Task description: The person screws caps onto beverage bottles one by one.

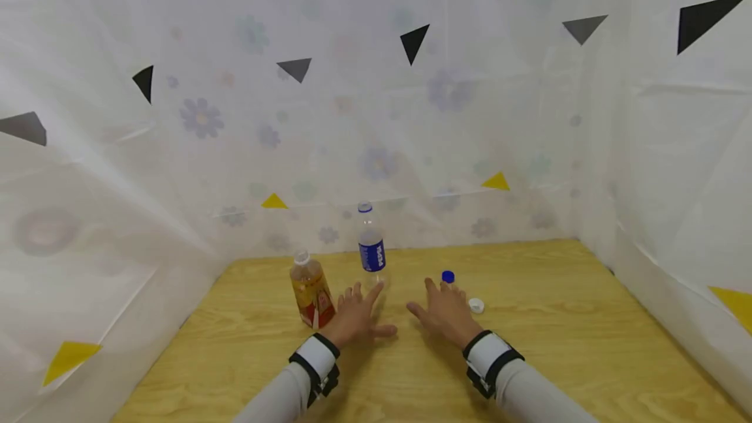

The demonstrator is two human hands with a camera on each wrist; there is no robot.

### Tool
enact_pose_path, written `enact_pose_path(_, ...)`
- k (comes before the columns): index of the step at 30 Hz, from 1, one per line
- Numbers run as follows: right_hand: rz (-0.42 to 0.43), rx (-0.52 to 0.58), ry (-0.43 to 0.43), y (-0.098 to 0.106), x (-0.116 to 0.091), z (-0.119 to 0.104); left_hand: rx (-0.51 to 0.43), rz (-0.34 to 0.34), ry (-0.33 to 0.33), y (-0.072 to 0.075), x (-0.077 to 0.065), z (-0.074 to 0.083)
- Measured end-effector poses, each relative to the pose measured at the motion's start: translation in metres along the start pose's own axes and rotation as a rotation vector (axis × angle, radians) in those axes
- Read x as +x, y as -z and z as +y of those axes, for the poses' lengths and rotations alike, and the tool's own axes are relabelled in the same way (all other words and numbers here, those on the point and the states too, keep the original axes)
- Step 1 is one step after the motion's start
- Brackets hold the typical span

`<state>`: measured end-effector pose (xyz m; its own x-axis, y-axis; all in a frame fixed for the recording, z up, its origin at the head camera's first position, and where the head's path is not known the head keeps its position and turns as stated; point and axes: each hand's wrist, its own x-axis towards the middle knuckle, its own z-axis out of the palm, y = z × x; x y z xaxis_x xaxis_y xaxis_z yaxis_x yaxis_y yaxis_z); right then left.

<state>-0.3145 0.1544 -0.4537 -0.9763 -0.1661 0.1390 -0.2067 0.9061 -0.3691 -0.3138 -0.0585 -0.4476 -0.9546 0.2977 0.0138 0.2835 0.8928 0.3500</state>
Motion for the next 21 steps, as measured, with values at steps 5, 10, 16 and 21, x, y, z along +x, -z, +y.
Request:
enact_pose_path(5,0.019,-0.006,0.012,0.001,0.001,-0.001,0.002,-0.010,0.020,0.004,0.003,0.001)
enact_pose_path(10,0.048,0.053,-0.009,0.003,0.000,-0.001,-0.066,-0.031,0.033,0.010,0.004,0.002)
enact_pose_path(16,0.059,0.064,0.006,0.005,-0.001,-0.002,-0.037,-0.028,-0.019,0.021,0.007,0.000)
enact_pose_path(21,0.058,0.049,0.008,0.004,0.001,-0.001,0.022,-0.015,-0.101,0.029,0.010,-0.002)
